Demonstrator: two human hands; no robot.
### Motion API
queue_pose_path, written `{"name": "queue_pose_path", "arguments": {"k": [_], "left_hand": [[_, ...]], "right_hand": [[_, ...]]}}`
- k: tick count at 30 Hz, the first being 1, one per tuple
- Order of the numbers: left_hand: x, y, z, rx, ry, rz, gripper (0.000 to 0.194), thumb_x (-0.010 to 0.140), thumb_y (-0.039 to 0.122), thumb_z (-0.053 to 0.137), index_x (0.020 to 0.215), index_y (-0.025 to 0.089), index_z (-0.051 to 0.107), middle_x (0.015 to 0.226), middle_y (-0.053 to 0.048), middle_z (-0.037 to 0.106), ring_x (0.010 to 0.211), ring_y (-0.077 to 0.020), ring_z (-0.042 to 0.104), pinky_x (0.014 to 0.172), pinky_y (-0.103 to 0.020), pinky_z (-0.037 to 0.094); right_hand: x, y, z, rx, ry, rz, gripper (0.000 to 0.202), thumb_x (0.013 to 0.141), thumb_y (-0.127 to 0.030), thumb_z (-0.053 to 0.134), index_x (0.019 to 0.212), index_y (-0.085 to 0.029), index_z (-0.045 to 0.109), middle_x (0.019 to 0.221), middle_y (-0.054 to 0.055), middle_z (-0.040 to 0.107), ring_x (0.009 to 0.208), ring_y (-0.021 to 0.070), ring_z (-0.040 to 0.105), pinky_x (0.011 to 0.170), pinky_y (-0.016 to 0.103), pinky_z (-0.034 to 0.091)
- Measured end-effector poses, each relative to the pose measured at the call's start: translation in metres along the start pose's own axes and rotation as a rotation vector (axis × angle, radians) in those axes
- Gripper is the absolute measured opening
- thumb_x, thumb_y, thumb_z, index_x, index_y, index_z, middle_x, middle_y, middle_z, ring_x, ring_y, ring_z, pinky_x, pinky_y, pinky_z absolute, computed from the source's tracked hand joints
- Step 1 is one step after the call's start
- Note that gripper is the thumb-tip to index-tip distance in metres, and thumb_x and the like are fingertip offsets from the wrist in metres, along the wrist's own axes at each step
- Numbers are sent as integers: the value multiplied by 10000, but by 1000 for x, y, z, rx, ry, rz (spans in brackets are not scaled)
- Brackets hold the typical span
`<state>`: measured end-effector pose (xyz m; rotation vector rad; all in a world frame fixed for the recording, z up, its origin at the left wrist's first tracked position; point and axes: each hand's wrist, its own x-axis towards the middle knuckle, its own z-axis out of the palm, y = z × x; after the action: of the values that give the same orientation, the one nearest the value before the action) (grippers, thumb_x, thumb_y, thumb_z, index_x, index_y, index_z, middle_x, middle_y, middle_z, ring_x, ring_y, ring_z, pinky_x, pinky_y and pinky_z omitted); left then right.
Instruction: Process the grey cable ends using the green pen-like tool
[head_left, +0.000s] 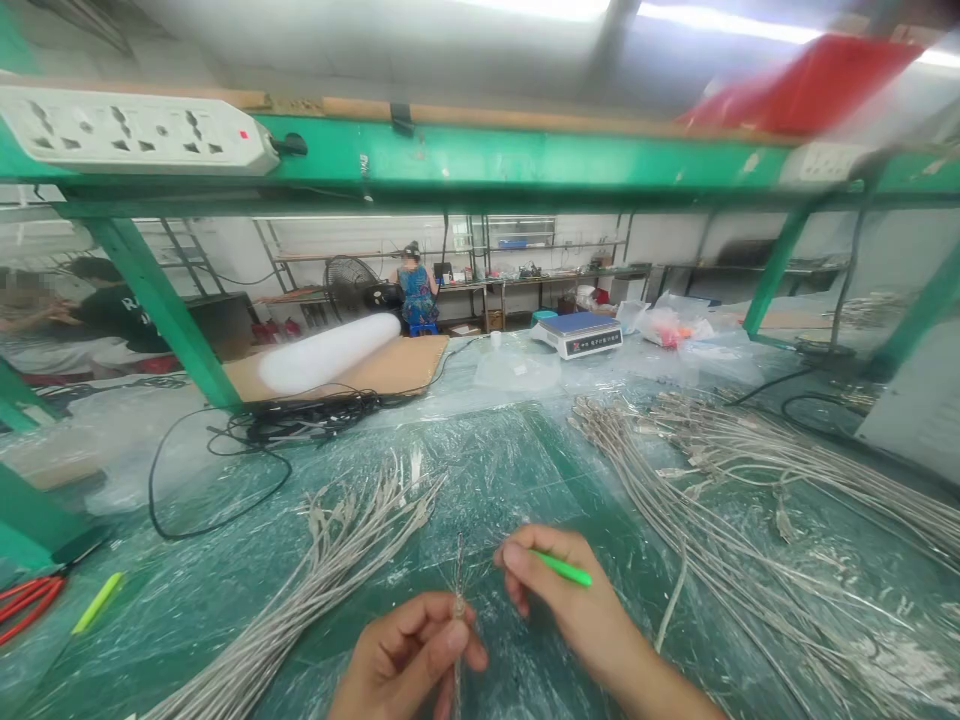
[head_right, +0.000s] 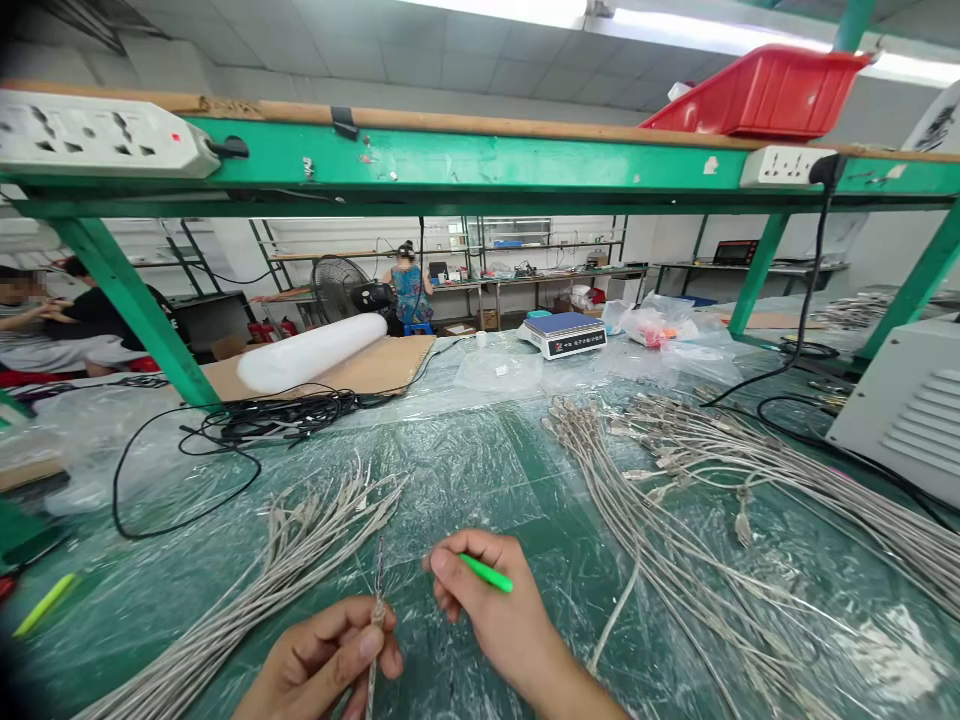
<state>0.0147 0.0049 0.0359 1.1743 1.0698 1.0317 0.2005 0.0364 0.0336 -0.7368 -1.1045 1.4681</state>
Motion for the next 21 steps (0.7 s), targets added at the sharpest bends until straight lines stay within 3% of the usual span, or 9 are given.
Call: {"name": "queue_pose_path", "arguments": {"k": [3, 9, 12, 17, 21], "left_hand": [[0, 1, 1, 2, 28, 21, 295, 762, 451, 746, 809, 160, 726, 620, -20, 729, 373, -57, 489, 411, -169, 340], [1, 0, 1, -14, 96, 34, 295, 753, 443, 757, 792, 154, 714, 601, -23, 723, 352, -52, 472, 392, -163, 339], [1, -1, 0, -16, 106, 32, 293, 762, 440, 749, 791, 150, 710, 601, -19, 716, 356, -52, 480, 393, -161, 343], [1, -1, -1, -71, 61, 11, 263, 789, 416, 726, 819, 155, 714, 622, -12, 712, 354, -66, 483, 386, -183, 383], [1, 0, -1, -84, 48, -15, 268, 760, 420, 750, 724, 159, 701, 602, -4, 702, 340, -68, 485, 387, -189, 384]], "right_hand": [[-5, 1, 6, -89, 21, -33, 254, 873, -396, 663, 942, -154, 696, 683, 0, 606, 579, 109, 530, 542, 230, 430], [-10, -9, 5, -205, 186, -187, 304, 950, -413, 540, 1127, -209, 679, 835, 47, 647, 634, 140, 568, 582, 275, 482], [-18, -14, 9, -249, 171, -292, 295, 976, -382, 487, 1042, -217, 723, 798, 55, 643, 651, 159, 583, 575, 281, 485], [-25, -13, 20, -228, -4, -340, 232, 931, -312, 554, 884, -213, 758, 736, 62, 658, 595, 166, 619, 527, 276, 485], [-23, -4, 24, -352, -21, -397, 172, 884, -256, 601, 839, -218, 763, 680, 43, 661, 562, 155, 602, 524, 267, 477]]}}
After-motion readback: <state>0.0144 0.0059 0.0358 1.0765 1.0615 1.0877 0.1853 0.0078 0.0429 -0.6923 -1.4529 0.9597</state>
